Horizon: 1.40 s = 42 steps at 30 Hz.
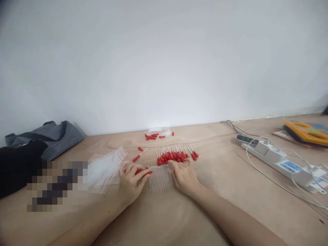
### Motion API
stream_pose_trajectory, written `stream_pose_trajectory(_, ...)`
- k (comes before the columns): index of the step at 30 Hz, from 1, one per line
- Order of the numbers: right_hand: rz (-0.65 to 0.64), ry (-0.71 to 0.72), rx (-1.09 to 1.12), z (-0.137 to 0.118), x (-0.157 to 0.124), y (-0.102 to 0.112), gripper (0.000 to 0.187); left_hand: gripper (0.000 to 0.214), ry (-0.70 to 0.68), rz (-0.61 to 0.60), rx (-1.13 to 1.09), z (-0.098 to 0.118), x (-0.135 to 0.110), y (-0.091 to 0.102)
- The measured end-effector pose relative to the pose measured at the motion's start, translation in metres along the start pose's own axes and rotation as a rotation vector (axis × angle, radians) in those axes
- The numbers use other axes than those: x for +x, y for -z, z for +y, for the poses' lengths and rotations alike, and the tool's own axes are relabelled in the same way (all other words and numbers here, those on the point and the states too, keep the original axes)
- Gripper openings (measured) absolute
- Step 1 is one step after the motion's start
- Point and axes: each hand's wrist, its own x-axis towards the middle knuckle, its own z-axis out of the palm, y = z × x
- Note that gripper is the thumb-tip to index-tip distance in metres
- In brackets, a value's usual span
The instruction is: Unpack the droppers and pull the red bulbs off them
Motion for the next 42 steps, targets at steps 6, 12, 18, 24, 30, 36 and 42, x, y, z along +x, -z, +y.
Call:
stream_pose_trajectory(6, -0.023, -0.194, 0.067, 0.003, -0.003, -0.015, 0.028, 0.018, 0.335, -0.082, 0.095, -0.034, 0.010, 0.012)
stream_pose_trajectory(12, -0.071, -0.258, 0.069, -0.008, -0.001, -0.014, 0.041, 0.021, 0.401, -0.182, 0.133, -0.045, 0.011, 0.007)
stream_pose_trajectory(18, -0.060, -0.256, 0.157, -0.011, 0.003, -0.011, 0.033, 0.025, 0.443, -0.143, 0.139, -0.047, 0.018, 0.009)
stream_pose_trajectory(24, -0.005, -0.222, 0.166, -0.011, 0.002, -0.021, 0.026, 0.025, 0.551, -0.387, 0.192, -0.080, 0.052, 0.001)
stream_pose_trajectory(30, 0.001, -0.199, 0.175, -0.012, 0.000, -0.022, 0.026, 0.024, 0.442, -0.501, 0.209, -0.106, 0.085, -0.030)
stream_pose_trajectory(36, 0.005, -0.192, 0.201, -0.015, 0.000, -0.022, 0.027, 0.021, 0.229, -0.545, 0.233, -0.117, 0.095, -0.045)
stream_pose_trajectory(42, 0.018, -0.185, 0.248, -0.016, 0.000, -0.019, 0.025, 0.014, 0.234, -0.529, 0.290, -0.117, 0.093, -0.046)
